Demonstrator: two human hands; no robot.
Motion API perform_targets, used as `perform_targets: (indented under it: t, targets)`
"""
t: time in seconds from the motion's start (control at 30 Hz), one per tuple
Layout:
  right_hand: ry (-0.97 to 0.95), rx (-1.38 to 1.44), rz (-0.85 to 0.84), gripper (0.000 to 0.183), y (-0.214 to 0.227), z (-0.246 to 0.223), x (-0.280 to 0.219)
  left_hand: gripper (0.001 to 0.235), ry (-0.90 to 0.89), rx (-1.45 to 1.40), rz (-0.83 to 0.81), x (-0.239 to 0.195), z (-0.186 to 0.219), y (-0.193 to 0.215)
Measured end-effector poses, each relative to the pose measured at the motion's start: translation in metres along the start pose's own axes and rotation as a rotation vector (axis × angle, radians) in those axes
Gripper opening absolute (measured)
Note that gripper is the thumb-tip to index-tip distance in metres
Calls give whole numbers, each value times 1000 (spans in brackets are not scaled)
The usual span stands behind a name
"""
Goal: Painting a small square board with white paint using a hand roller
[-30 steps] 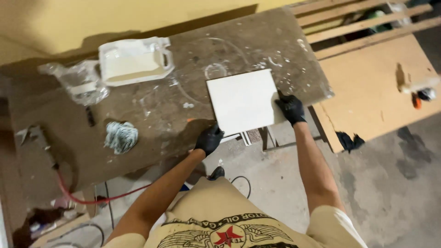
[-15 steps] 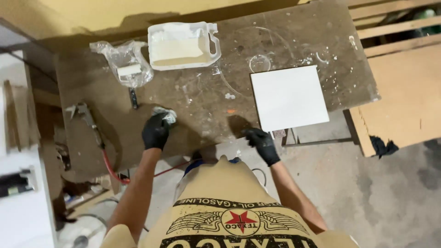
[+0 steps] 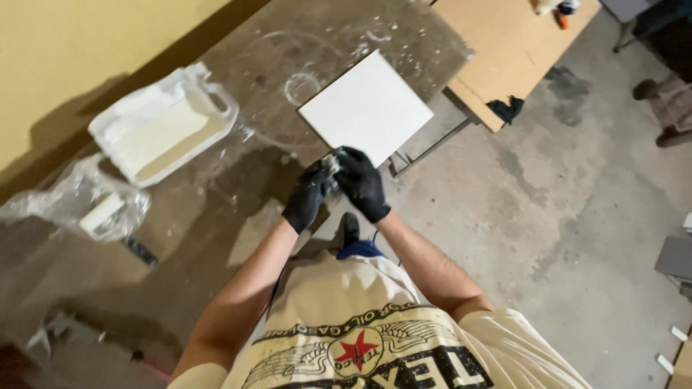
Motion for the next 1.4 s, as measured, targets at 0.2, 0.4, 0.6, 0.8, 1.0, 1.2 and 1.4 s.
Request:
perform_targets:
  t: [0.2,0.4,0.6,0.8,1.0,1.2,1.4]
  targets:
    - [218,-636,23,51,71,82,98,56,216,-69,16,73,-29,13]
    - [305,-843,273,23,95,169,152,96,-98,504,-41,90,-37,28]
    - [953,121,79,21,-18,281,184,123,-88,463,58,96,-43,22]
    - [1064,-673,-29,41,44,299,251,129,188,463,-126,94,-24,23]
    - [1209,-478,21,35,-47,311,254,123,176,484,-67,101,-18,17]
    - [1415,-260,-157,35,3,357,374,137,390,402,-221,99,-27,14]
    - [800,-819,66,35,-86,330,303,133,345,409,-195,99,-24,18]
Point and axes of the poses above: each hand's wrist, its own x-axis towards the middle knuckle, its own y-axis out of the back of the hand, z = x × y, the point moved 3 cm from there along x, towards the middle knuckle, and after that the axes turned 2 degrees about -y, right-handed, at the moved point
